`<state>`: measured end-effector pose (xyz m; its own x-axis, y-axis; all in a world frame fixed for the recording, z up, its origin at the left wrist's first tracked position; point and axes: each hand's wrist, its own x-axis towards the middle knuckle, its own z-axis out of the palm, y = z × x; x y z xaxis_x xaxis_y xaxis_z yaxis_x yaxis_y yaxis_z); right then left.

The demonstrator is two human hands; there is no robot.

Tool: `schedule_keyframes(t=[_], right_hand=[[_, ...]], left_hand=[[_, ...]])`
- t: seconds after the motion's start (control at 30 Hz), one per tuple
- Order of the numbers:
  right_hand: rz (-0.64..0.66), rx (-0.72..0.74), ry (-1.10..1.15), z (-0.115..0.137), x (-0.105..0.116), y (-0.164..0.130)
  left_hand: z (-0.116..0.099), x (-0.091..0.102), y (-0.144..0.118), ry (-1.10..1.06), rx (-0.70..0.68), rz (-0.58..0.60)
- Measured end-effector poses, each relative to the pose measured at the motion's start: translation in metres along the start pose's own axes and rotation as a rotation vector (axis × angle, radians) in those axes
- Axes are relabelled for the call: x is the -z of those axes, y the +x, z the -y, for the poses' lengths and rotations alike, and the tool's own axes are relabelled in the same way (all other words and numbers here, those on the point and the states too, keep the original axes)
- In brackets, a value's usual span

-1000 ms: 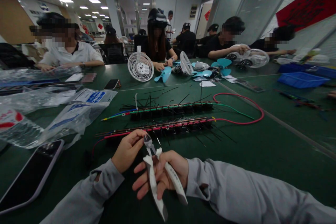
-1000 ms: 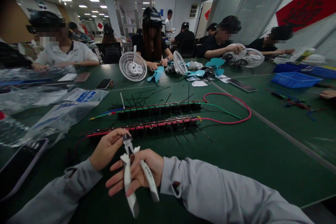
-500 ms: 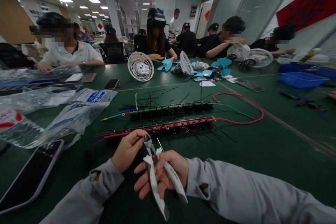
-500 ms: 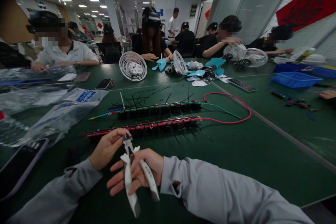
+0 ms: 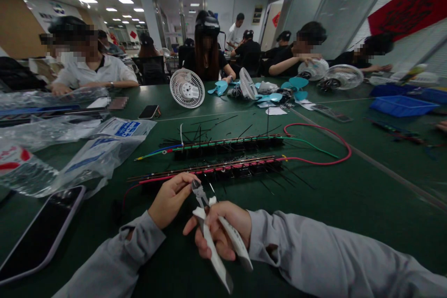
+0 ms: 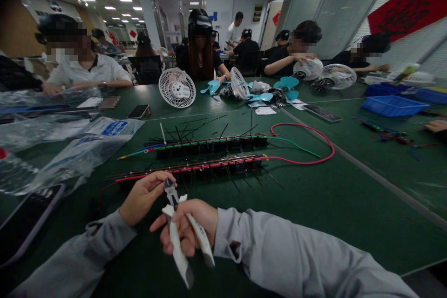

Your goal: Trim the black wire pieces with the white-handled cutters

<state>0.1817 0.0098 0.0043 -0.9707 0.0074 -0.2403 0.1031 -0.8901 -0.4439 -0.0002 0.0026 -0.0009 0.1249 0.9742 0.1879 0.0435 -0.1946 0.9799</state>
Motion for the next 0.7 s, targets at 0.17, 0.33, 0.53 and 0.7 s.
schedule_keyframes(t=[0.17, 0.33, 0.53, 0.7], right_hand=[[-0.031, -0.019, 0.026, 0.0020, -0.0052, -0.0027], [-0.052, -0.052, 0.021, 0.0036, -0.0087, -0.0049], [-0.069, -0.070, 0.017, 0.0040, -0.0099, -0.0050], [-0.069, -0.078, 0.018, 0.0037, -0.0099, -0.0045]], left_hand=[[-0.0010, 0.0001, 0.0002, 0.012, -0.006, -0.002], [-0.0026, -0.0010, 0.0000, 0.000, -0.004, -0.007], [-0.0019, -0.0006, 0.0002, -0.005, -0.017, 0.006], [-0.0020, -0.0010, 0.0002, -0.011, -0.019, 0.011]])
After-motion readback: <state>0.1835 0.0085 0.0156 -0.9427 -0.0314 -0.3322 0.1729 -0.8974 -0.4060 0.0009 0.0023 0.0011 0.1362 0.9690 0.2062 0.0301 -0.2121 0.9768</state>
